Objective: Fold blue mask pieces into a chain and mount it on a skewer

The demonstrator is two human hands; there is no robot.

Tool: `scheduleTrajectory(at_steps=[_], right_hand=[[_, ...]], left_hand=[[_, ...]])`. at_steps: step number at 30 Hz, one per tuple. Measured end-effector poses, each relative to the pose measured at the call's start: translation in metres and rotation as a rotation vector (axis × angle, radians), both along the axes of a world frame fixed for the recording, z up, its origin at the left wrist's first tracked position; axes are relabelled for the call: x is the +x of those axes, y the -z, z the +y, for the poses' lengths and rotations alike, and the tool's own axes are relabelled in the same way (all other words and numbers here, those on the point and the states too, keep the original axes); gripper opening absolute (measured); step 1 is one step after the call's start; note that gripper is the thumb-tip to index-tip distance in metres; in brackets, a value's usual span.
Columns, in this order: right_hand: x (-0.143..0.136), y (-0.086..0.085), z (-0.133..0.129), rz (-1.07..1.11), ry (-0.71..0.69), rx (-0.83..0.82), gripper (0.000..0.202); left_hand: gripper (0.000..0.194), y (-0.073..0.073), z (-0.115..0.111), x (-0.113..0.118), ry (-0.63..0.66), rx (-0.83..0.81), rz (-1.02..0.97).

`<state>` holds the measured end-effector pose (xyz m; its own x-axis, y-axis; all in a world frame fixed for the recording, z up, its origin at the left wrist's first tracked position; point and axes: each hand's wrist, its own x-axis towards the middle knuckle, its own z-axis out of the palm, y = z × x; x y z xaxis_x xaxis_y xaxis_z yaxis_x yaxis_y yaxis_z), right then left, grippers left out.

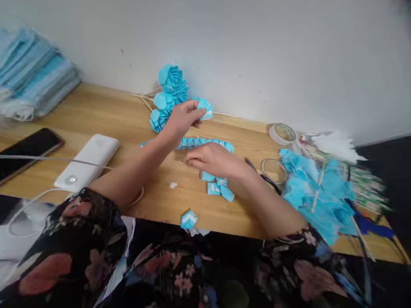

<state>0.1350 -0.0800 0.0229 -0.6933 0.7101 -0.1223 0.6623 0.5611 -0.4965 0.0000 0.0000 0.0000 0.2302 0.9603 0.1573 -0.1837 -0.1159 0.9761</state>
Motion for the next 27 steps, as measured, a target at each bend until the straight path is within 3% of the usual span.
scheduleTrajectory(at_steps=[12, 18, 23, 27], right_hand=[[-0.003, 0.008, 0.0, 0.1, 0.127, 0.02, 0.01], [0.026, 0.0, 0.018, 0.187, 0.194, 0.038, 0.026], [0.051, -0.004, 0.034, 0.583, 0.481, -0.022, 0.031], [0.049, -0.01, 0.032, 0.831, 0.516, -0.081, 0.042]], left_hand=[[0.012, 0.002, 0.003, 0.0, -0.015, 0.003, 0.005], [0.016, -0.003, 0.001, 0.0, 0.032, -0.002, -0.087], [0.023, -0.002, -0.003, 0.0, 0.111, 0.021, -0.154], [0.027, -0.001, -0.006, 0.001, 0.138, 0.042, -0.113]])
